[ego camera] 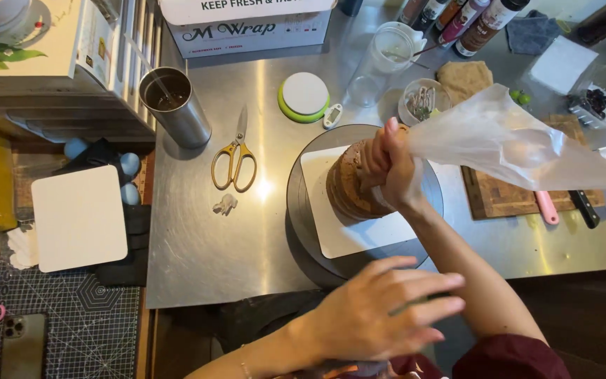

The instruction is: The person pipes filling from a piping bag onto a chocolate cake layer on a turntable, spreads the filling with a spatula, places another cake layer on top, and brushes liquid onto the cake with a pastry brush, repeating the filling and spreading steps.

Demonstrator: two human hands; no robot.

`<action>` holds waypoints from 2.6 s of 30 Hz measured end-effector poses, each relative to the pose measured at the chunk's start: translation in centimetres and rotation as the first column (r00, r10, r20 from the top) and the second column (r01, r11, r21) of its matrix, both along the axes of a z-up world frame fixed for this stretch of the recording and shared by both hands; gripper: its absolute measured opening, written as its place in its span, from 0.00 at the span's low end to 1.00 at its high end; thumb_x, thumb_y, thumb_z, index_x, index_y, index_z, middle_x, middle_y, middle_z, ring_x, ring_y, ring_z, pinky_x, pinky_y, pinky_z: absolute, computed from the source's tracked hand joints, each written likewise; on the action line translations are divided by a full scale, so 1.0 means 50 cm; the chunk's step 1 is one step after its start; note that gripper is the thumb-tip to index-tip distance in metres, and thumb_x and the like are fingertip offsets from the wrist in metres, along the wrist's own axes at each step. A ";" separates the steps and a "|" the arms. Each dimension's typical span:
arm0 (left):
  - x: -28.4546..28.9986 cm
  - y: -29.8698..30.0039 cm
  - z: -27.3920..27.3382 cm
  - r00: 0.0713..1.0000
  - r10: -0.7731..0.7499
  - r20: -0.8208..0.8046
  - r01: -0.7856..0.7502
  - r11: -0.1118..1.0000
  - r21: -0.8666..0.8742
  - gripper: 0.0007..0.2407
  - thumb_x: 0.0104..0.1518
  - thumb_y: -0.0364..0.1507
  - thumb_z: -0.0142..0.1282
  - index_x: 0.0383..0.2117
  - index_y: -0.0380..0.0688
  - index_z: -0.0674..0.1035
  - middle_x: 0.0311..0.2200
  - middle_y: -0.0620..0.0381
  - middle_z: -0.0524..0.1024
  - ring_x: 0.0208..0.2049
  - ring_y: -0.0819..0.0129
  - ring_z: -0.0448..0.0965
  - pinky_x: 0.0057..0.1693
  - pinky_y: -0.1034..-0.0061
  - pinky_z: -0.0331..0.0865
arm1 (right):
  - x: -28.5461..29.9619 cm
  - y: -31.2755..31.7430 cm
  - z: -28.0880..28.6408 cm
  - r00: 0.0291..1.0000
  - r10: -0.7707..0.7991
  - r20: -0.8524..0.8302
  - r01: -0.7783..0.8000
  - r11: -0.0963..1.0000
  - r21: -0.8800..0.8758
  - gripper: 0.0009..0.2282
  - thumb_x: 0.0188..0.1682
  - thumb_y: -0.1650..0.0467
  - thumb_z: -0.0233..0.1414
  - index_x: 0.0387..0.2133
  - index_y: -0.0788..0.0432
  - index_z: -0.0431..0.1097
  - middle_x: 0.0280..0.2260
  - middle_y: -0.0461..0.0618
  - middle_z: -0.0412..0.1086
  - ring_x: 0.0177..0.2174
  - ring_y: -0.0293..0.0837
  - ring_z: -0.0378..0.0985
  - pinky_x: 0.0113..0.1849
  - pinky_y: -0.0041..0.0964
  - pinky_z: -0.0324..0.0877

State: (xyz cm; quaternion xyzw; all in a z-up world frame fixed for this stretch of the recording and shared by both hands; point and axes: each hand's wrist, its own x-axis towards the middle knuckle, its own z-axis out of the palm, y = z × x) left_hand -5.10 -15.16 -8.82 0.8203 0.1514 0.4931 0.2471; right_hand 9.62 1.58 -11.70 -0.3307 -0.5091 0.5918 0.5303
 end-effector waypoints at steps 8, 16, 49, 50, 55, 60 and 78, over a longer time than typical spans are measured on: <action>-0.106 0.022 -0.046 0.914 0.399 0.076 -0.384 0.910 -0.158 0.15 0.60 0.21 0.63 0.51 0.39 0.73 0.52 0.51 0.77 0.48 0.56 0.81 0.54 0.66 0.76 | -0.004 0.046 -0.028 1.000 -0.001 0.020 -0.001 0.995 0.105 0.25 0.65 0.60 0.39 0.15 0.54 0.49 0.14 0.42 0.44 0.16 0.36 0.43 0.21 0.36 0.44; -0.127 0.032 -0.068 0.862 0.498 0.096 -0.472 0.857 -0.209 0.12 0.60 0.19 0.59 0.48 0.38 0.74 0.47 0.49 0.79 0.44 0.57 0.84 0.49 0.70 0.79 | -0.005 0.076 -0.032 0.996 -0.066 0.055 0.056 0.985 0.163 0.24 0.64 0.61 0.38 0.15 0.54 0.50 0.13 0.41 0.45 0.15 0.35 0.42 0.20 0.35 0.44; -0.132 0.044 -0.081 0.843 0.532 0.075 -0.507 0.835 -0.214 0.10 0.60 0.18 0.57 0.47 0.36 0.74 0.44 0.48 0.80 0.41 0.59 0.85 0.46 0.73 0.80 | 0.143 0.076 -0.079 0.917 -0.071 0.393 0.002 0.985 0.173 0.22 0.65 0.62 0.37 0.17 0.54 0.50 0.16 0.40 0.47 0.18 0.35 0.49 0.22 0.34 0.48; -0.131 0.045 -0.080 0.846 0.527 0.081 -0.502 0.839 -0.212 0.10 0.60 0.18 0.57 0.47 0.36 0.74 0.44 0.47 0.80 0.41 0.60 0.85 0.46 0.73 0.80 | 0.138 0.092 -0.087 0.910 -0.127 0.395 0.060 0.983 0.176 0.23 0.65 0.62 0.36 0.16 0.54 0.49 0.15 0.40 0.47 0.18 0.34 0.48 0.22 0.33 0.46; -0.134 0.041 -0.084 0.845 0.526 0.091 -0.499 0.839 -0.214 0.11 0.60 0.17 0.57 0.47 0.36 0.74 0.45 0.47 0.80 0.41 0.60 0.85 0.46 0.74 0.80 | 0.089 0.136 -0.069 0.935 -0.073 0.347 0.008 0.983 0.186 0.23 0.65 0.62 0.36 0.17 0.54 0.51 0.15 0.39 0.46 0.18 0.34 0.45 0.22 0.34 0.45; -0.140 0.039 -0.085 0.831 0.549 0.093 -0.519 0.824 -0.229 0.10 0.60 0.17 0.56 0.47 0.37 0.74 0.44 0.47 0.80 0.42 0.59 0.85 0.48 0.73 0.80 | 0.116 0.149 -0.072 0.901 -0.143 0.411 0.075 0.981 0.177 0.23 0.65 0.61 0.36 0.17 0.55 0.51 0.15 0.41 0.47 0.18 0.35 0.46 0.22 0.34 0.45; -0.143 0.014 -0.094 0.810 0.583 0.064 -0.557 0.799 -0.227 0.10 0.61 0.17 0.56 0.47 0.37 0.74 0.45 0.46 0.80 0.39 0.63 0.85 0.47 0.75 0.80 | 0.153 0.101 -0.044 0.650 -0.377 0.660 0.289 0.926 0.245 0.24 0.60 0.58 0.39 0.14 0.55 0.58 0.16 0.44 0.59 0.20 0.40 0.60 0.25 0.38 0.59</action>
